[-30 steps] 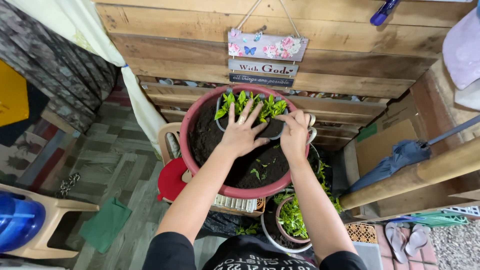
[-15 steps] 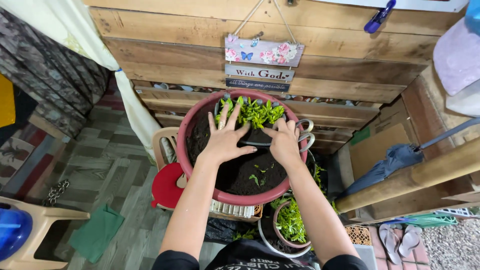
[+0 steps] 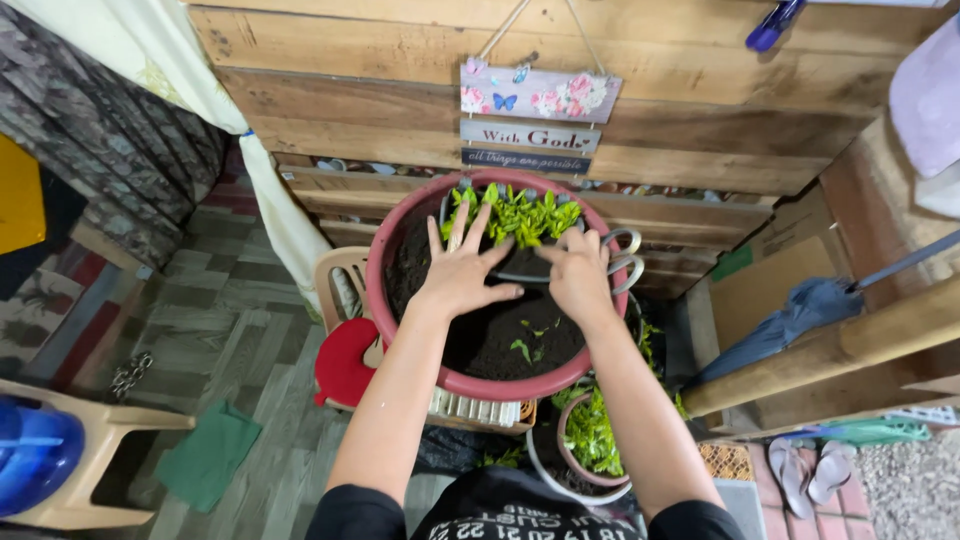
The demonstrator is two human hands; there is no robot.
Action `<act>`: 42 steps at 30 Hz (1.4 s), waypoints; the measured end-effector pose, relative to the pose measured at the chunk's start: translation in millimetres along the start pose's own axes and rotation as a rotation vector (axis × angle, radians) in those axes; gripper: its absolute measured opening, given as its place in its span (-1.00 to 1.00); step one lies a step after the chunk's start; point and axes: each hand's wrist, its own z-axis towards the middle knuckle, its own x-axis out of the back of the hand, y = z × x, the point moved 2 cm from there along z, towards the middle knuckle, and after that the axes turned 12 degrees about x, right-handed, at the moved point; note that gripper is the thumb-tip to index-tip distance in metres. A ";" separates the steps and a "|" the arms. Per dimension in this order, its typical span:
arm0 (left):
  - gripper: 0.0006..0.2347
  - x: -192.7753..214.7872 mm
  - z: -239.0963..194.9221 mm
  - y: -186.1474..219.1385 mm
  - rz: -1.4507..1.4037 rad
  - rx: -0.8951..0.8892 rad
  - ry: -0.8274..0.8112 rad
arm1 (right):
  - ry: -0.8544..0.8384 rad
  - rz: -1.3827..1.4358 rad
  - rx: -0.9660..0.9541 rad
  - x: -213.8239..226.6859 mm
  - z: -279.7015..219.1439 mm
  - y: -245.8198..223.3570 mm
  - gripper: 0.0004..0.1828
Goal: Trimming and planting small green seedlings into a larger pot using scissors.
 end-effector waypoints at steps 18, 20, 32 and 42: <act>-0.46 -3.1 -3.2 3.9 -0.051 -0.071 0.084 | 0.437 -0.036 -0.306 76.1 -199.2 -24.7 -0.81; -0.48 -4.6 -4.4 6.0 -0.043 -0.096 0.092 | 0.292 -0.048 -0.445 31.3 -272.2 -7.9 -0.86; -0.61 -2.6 -3.3 10.3 -0.075 -0.135 0.196 | 0.116 -0.047 -0.811 -85.6 -382.2 -16.9 -0.77; -0.67 -14.8 0.5 9.4 -0.130 -0.155 0.290 | -0.077 0.005 -0.760 -120.0 -353.4 101.0 -0.57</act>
